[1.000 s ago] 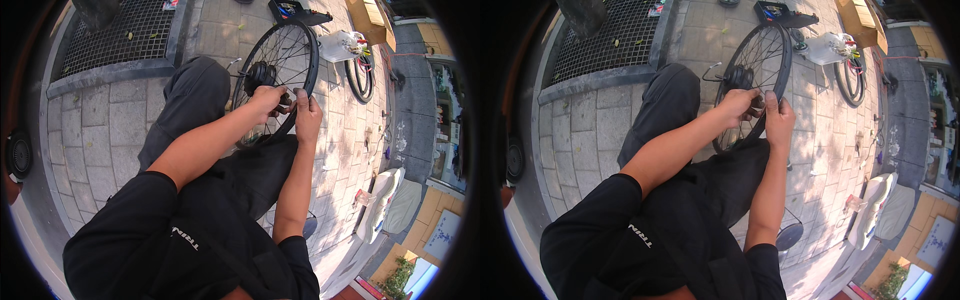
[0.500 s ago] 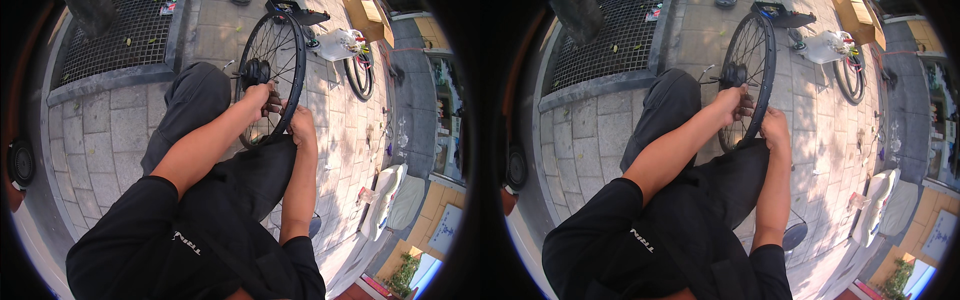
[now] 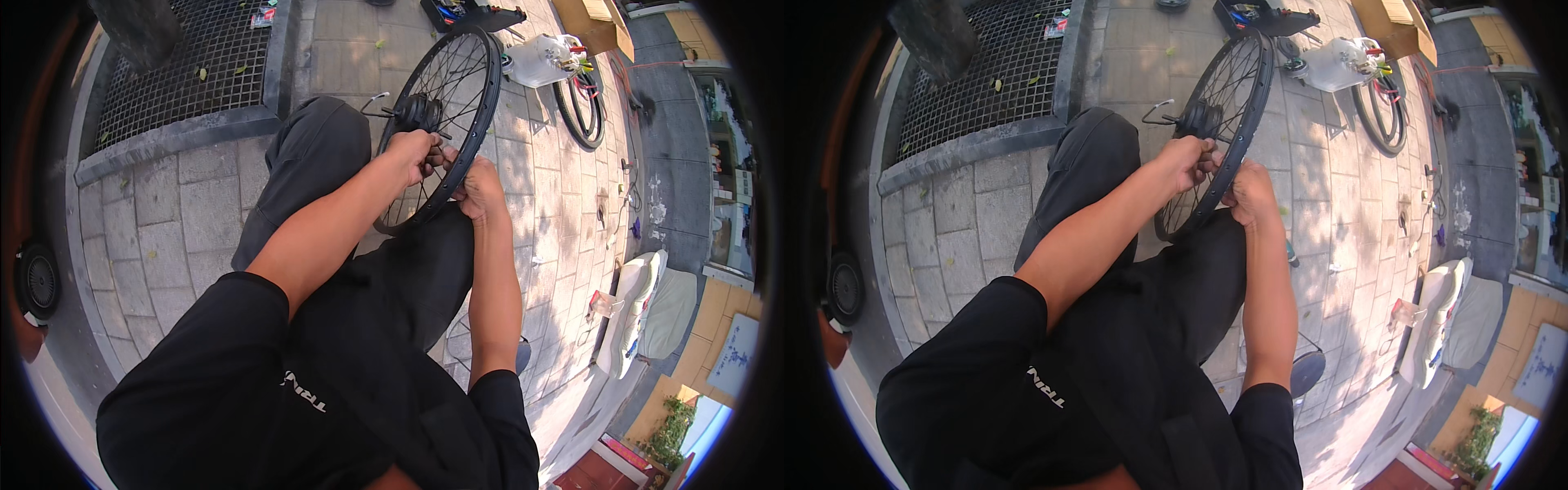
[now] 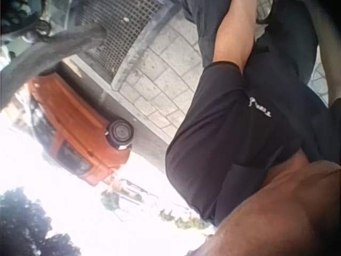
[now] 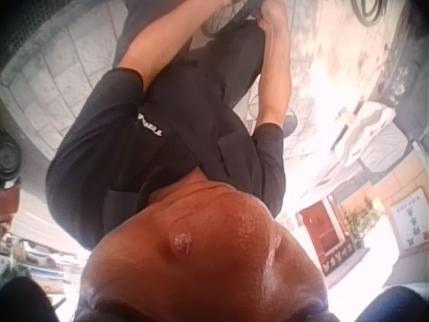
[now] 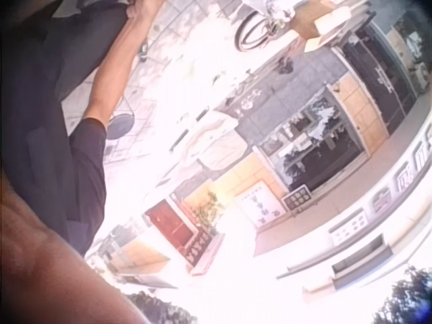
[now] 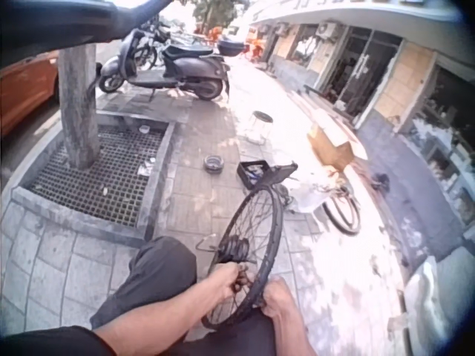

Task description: The person sits on the ground and uses a screwdriver to adjust the spokes of a bicycle wheel. They then walk into a cluttered shop, retrieve a spoke from a box, and return outside to insert the spoke into the wheel hub.

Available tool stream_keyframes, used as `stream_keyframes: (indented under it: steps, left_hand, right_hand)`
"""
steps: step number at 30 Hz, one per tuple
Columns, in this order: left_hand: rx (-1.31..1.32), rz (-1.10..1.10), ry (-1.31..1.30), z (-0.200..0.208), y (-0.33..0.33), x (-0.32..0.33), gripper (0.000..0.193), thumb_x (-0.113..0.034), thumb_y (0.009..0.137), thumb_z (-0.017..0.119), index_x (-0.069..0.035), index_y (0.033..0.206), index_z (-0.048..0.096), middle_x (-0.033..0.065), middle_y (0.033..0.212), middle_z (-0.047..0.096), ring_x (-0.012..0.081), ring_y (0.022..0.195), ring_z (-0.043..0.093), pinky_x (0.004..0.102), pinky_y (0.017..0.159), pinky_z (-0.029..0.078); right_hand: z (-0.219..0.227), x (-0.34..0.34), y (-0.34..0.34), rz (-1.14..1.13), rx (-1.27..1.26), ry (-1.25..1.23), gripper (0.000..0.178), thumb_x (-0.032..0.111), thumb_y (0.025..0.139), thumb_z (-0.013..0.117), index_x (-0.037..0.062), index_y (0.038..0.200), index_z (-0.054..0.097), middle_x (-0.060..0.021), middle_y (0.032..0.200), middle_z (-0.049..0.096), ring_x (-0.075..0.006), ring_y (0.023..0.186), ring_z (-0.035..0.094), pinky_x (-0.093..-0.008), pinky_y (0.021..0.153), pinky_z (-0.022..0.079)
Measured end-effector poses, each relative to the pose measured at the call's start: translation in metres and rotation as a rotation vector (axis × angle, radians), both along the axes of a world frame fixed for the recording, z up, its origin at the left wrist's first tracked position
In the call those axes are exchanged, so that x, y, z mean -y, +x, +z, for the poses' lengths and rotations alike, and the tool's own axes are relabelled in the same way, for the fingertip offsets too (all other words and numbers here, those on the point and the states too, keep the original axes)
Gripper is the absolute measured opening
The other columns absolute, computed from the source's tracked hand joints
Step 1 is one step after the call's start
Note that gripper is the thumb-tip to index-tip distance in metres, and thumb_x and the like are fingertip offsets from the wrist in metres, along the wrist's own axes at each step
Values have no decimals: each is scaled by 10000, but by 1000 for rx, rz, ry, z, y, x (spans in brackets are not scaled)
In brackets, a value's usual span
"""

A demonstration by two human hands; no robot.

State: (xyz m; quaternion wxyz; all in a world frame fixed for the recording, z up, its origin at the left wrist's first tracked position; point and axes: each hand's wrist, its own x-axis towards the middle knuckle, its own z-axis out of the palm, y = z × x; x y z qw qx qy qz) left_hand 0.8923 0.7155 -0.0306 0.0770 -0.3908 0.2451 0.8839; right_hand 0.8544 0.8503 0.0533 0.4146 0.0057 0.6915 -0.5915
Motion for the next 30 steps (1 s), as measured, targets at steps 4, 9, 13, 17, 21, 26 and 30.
stream_keyframes:
  steps: [4, 9, 13, 17, 21, 26, 30]
  left_hand:
    - [-64, -4, -91, 7, 7, 0, 169, -219, 1035, 584, -71, 970, 631, 54, 750, 670, 125, 557, 574, 274, 471, 387]
    - [-205, 47, -175, 0, 6, -1, 173, -226, 1043, 584, -53, 1044, 594, 110, 822, 729, 130, 574, 606, 281, 470, 428]
    - [-247, 247, -684, -6, -2, -3, 318, -207, 1007, 622, 17, 1230, 588, 123, 893, 720, 177, 741, 687, 319, 636, 557]
    - [-339, -439, -1027, 30, 20, 39, 328, -218, 1050, 510, 26, 1183, 685, 99, 951, 716, 182, 854, 693, 311, 786, 537]
    - [-508, -356, -689, 95, 40, 58, 660, -571, 1065, 400, 14, 1183, 680, 179, 1144, 719, 254, 1070, 652, 412, 958, 486]
    - [-482, -628, -1620, 103, -2, 87, 629, -585, 1024, 504, -9, 902, 727, 93, 745, 663, 212, 664, 639, 386, 630, 525]
    - [-348, -587, -1462, 116, -19, 99, 634, -573, 1013, 519, 0, 844, 733, 113, 721, 677, 236, 674, 658, 384, 646, 506]
  right_hand:
    - [-3, -10, -1, 111, -104, 107, 248, 197, 1031, 579, 7, 956, 721, -28, 757, 667, -82, 502, 499, -244, 416, 322]
    - [1, -24, 22, 27, -279, -4, 405, 373, 1071, 569, -1, 1096, 721, -23, 801, 688, -109, 644, 607, -262, 577, 477]
    - [17, -17, 44, 117, -542, -68, 440, 319, 1022, 655, -59, 1247, 669, -60, 925, 725, -107, 822, 662, -278, 739, 544]
    - [22, -4, 38, 175, -581, 38, 486, 242, 962, 730, -99, 1294, 631, -93, 944, 728, -134, 837, 695, -292, 729, 585]
    - [22, 14, 24, 166, -725, -13, 463, 238, 955, 692, -104, 1263, 639, -113, 911, 740, -175, 791, 725, -310, 698, 603]
    - [25, 32, -21, 289, -431, -183, 293, 238, 997, 686, -1, 1165, 663, -96, 951, 730, -203, 739, 728, -329, 668, 618]
    - [-23, -7, -91, 124, -178, -203, 356, 304, 1001, 696, 11, 1202, 669, -136, 1018, 748, -249, 821, 756, -377, 694, 641]
